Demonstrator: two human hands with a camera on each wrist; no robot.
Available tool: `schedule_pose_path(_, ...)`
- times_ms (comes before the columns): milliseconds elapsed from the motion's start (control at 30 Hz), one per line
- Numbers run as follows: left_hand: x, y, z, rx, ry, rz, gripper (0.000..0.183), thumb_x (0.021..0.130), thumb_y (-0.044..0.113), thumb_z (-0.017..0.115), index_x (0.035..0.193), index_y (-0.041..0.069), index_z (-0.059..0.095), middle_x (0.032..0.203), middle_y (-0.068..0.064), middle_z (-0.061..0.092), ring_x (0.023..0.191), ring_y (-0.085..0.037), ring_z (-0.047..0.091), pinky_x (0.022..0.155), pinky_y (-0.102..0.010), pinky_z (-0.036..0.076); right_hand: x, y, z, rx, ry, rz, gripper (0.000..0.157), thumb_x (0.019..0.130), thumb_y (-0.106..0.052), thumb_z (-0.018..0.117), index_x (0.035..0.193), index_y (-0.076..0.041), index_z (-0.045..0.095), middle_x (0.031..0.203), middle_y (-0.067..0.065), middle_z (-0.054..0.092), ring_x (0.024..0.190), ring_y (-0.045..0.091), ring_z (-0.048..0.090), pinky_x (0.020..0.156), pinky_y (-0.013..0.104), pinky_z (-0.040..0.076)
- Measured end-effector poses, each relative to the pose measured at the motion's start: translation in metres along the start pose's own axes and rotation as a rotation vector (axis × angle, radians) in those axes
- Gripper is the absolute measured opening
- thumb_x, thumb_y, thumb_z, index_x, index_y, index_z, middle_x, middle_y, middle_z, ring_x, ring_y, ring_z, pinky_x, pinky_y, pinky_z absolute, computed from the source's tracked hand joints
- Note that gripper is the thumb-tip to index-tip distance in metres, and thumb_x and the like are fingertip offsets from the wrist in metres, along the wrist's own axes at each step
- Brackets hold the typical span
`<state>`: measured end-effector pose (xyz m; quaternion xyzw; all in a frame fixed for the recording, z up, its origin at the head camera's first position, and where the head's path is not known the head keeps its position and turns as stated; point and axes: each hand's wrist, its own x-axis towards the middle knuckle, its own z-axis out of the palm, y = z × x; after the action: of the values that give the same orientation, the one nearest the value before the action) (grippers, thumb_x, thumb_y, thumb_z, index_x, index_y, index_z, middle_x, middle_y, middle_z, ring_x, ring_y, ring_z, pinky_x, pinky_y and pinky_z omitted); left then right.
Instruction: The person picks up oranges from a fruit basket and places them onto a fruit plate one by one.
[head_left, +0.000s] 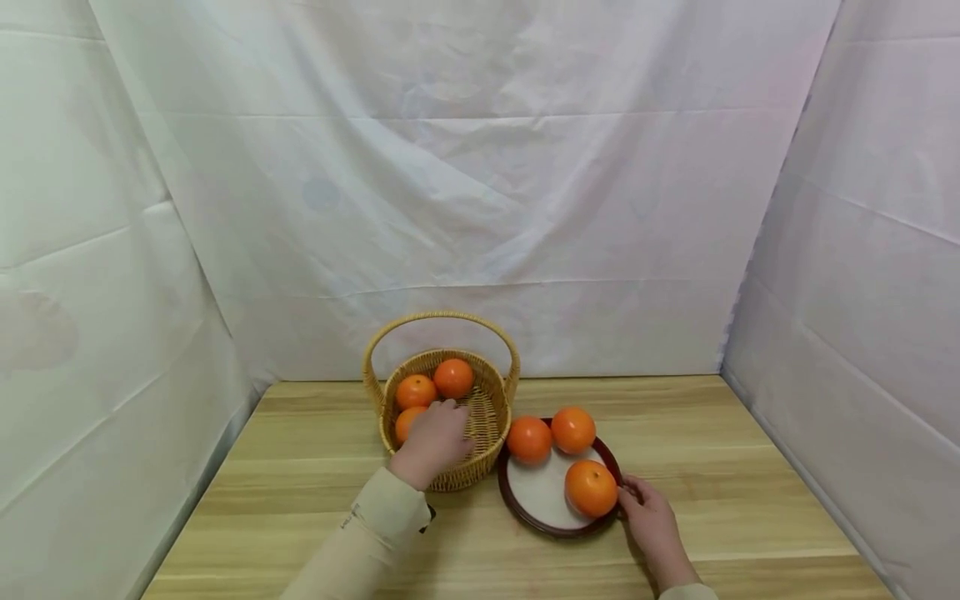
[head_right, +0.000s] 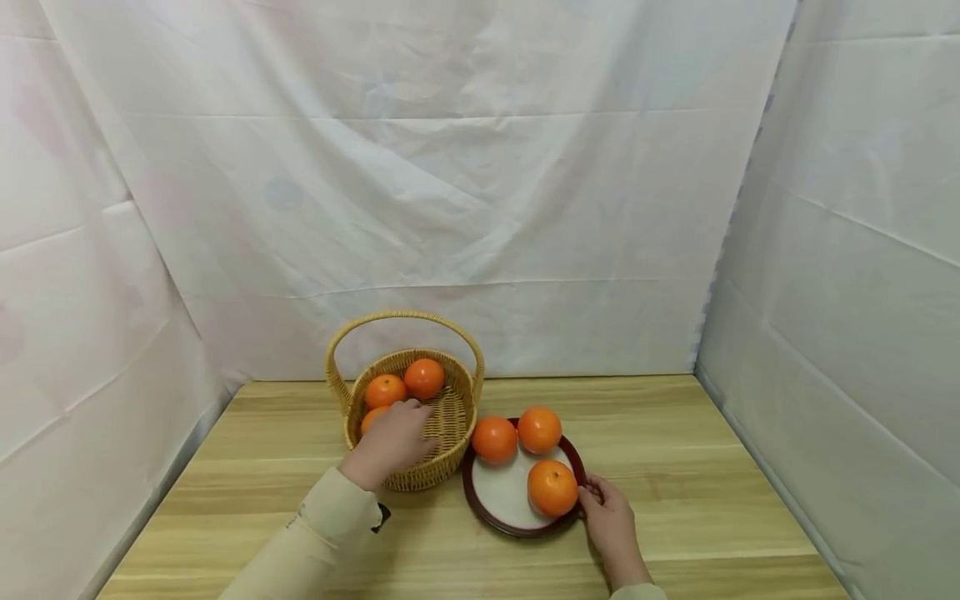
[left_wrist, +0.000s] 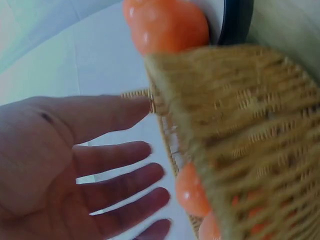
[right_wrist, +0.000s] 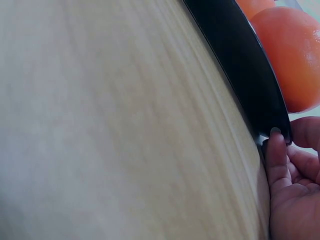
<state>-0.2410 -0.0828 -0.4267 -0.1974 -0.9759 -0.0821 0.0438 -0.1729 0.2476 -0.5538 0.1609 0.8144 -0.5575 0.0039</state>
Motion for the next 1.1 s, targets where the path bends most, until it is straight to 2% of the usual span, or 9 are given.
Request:
schedule_pose_path(100,0.001,-0.008,-0.005,0.031,-0.062,-0.048,0.030,0.084,0.028,0.081,0.104,0.008,0.069,0.098,-0.011,0.065,0.088,-0.031,0.062,0.072,-0.046,0.055,0.000,0.001,-0.001,-0.003,0.001,-0.007,0.042,0.105,-0.016,0.050,0.141,0.006,0.051,0.128,0.024,0.061,0.104,0.020,0.062,0.076,0.023,0.055)
schedule_pose_path(233,0.005,-0.018,-0.010,0.010,-0.127,-0.108,0.029,0.084,0.029,0.081,0.102,0.011,0.068,0.103,-0.010,0.065,0.087,-0.029,0.063,0.072,-0.050,0.053,0.002,0.001,-0.002,-0.011,0.007,-0.013,0.042,0.105,-0.016,0.051,0.141,0.006,0.052,0.128,0.024,0.062,0.101,0.017,0.063,0.076,0.022,0.055)
schedule_pose_path(367,0.008,-0.027,-0.014,-0.018,-0.169,-0.152,0.035,0.084,0.030,0.080,0.111,0.011,0.068,0.115,-0.012,0.066,0.102,-0.034,0.063,0.085,-0.059,0.050,0.002,0.001,-0.001,-0.010,0.007,-0.019,0.042,0.105,-0.016,0.051,0.140,0.006,0.052,0.127,0.024,0.062,0.100,0.015,0.063,0.076,0.022,0.055)
schedule_pose_path(467,0.010,-0.032,-0.015,-0.021,-0.187,-0.175,0.035,0.084,0.030,0.081,0.110,0.011,0.068,0.120,-0.013,0.067,0.110,-0.038,0.061,0.093,-0.065,0.047,0.002,0.002,-0.001,-0.004,0.008,-0.022,0.041,0.105,-0.015,0.051,0.140,0.008,0.052,0.127,0.025,0.062,0.099,0.015,0.063,0.076,0.023,0.055)
schedule_pose_path(533,0.011,-0.036,-0.015,-0.023,-0.195,-0.181,0.028,0.084,0.028,0.080,0.104,0.012,0.069,0.119,-0.013,0.067,0.109,-0.040,0.061,0.095,-0.067,0.045,0.001,0.002,0.000,-0.002,0.010,-0.019,0.041,0.105,-0.014,0.051,0.140,0.008,0.052,0.127,0.024,0.062,0.099,0.014,0.063,0.076,0.022,0.055)
schedule_pose_path(667,0.012,-0.043,-0.015,-0.021,-0.229,-0.192,0.019,0.083,0.023,0.078,0.094,0.014,0.067,0.116,-0.013,0.066,0.103,-0.038,0.059,0.090,-0.064,0.047,0.001,0.002,0.000,0.001,0.008,-0.018,0.041,0.105,-0.014,0.051,0.140,0.008,0.051,0.128,0.024,0.062,0.099,0.013,0.062,0.075,0.021,0.055)
schedule_pose_path(900,0.018,-0.052,-0.014,-0.044,-0.282,-0.217,0.031,0.084,0.027,0.080,0.108,0.012,0.068,0.130,-0.017,0.061,0.113,-0.041,0.058,0.086,-0.062,0.049,0.001,0.001,0.001,0.006,0.005,-0.012,0.041,0.106,-0.015,0.051,0.141,0.006,0.052,0.128,0.022,0.062,0.098,0.010,0.060,0.075,0.020,0.054)
schedule_pose_path(1100,0.024,-0.056,-0.015,-0.032,-0.298,-0.211,0.027,0.082,0.023,0.080,0.104,0.012,0.067,0.120,-0.014,0.065,0.102,-0.035,0.059,0.082,-0.058,0.049,0.001,0.000,0.001,0.006,0.005,-0.009,0.042,0.106,-0.016,0.051,0.141,0.006,0.052,0.129,0.023,0.061,0.099,0.010,0.060,0.075,0.020,0.054)
